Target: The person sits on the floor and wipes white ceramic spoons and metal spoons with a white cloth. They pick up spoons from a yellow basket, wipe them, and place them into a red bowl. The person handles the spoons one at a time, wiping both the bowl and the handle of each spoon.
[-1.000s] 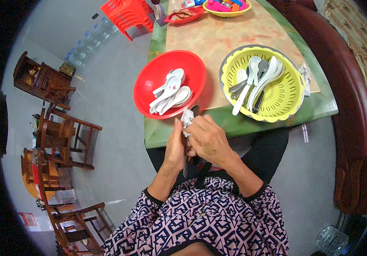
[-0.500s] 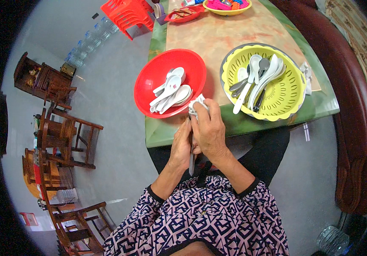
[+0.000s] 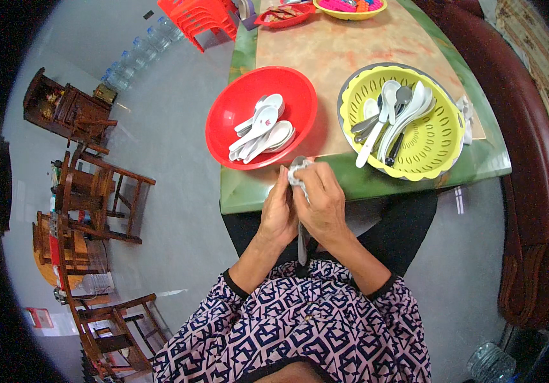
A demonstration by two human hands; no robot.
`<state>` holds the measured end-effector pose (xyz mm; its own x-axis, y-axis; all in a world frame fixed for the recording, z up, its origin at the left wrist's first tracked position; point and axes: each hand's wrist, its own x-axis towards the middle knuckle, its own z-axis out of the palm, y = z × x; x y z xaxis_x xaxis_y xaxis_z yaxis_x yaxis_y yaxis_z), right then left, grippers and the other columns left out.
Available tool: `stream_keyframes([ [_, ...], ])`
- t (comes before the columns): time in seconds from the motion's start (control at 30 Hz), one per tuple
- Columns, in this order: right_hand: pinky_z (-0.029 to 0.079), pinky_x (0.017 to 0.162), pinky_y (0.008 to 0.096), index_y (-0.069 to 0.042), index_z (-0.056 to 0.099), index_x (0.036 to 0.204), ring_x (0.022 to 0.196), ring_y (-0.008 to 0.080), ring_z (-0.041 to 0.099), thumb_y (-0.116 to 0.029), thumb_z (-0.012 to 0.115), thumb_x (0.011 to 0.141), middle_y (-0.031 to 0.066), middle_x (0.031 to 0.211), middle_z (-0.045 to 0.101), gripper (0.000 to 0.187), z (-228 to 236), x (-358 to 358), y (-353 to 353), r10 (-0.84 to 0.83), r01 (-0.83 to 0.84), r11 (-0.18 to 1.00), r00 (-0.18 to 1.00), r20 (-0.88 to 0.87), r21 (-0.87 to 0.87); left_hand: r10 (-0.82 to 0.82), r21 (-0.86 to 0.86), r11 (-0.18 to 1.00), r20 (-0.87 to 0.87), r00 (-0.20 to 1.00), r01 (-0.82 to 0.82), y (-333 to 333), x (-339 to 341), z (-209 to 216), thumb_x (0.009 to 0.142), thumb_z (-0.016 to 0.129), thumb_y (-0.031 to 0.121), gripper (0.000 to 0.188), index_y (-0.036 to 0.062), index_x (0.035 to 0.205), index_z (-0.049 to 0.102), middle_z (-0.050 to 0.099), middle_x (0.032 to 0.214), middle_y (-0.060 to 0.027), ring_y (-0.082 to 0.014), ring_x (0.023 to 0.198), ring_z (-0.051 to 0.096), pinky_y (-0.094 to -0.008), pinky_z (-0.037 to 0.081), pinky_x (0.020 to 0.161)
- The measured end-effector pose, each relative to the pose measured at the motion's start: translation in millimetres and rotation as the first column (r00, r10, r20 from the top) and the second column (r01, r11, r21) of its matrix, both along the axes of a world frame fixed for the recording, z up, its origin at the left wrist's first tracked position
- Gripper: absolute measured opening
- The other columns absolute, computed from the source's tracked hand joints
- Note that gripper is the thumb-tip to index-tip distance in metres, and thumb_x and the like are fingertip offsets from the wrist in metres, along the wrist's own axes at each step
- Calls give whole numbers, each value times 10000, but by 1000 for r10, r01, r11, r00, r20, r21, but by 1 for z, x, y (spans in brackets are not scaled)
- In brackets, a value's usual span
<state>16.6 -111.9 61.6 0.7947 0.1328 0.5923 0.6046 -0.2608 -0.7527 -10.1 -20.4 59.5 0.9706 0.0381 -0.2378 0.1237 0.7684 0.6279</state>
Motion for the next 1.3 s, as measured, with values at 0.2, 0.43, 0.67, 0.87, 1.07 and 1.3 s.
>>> stream_keyframes([
  [0.2,471,718,383,-6,562,897,834,337,579,41,592,740,153,882,530,167,8,4,7,56,-47,996,991,-124,73,66,2,998,99,993,-67,4,12,5,990,422,281,324,52,1211,486,565,1161,-82,-171,1062,542,-325,444,932],
  [0.43,469,722,330,-1,560,864,824,273,598,21,635,750,126,892,564,139,5,-12,-11,253,-223,966,924,-287,134,113,152,978,187,976,-143,10,21,15,1000,392,252,211,92,1126,447,566,1081,-81,-114,919,499,-276,423,827],
  [0.67,430,630,224,-26,559,877,725,73,518,-3,642,768,20,839,568,139,9,-13,-26,403,-276,912,739,-540,304,-21,425,897,310,950,-119,12,19,19,1012,320,303,238,125,1160,375,577,1078,-85,-121,952,475,-277,339,845],
  [0.87,422,616,226,-28,527,881,710,57,486,-4,625,783,-9,815,569,141,16,5,-11,491,-313,858,731,-474,407,-99,470,877,377,921,-98,14,22,11,1020,328,273,270,75,1184,410,565,1006,-100,-137,955,492,-294,423,827],
  [1.07,423,564,201,-47,526,898,662,31,505,-3,630,766,-15,778,544,173,9,3,-13,500,-390,865,730,-466,316,46,675,704,265,963,-219,25,23,8,1008,376,313,355,23,921,561,562,755,-29,-87,692,501,-253,424,624],
  [1.3,440,535,245,-41,507,904,605,84,546,-17,626,768,19,691,542,183,20,-21,-30,473,-395,881,715,-515,262,159,688,608,383,910,-396,24,29,21,1004,369,341,391,38,796,501,551,697,-39,-92,629,446,-248,377,609],
])
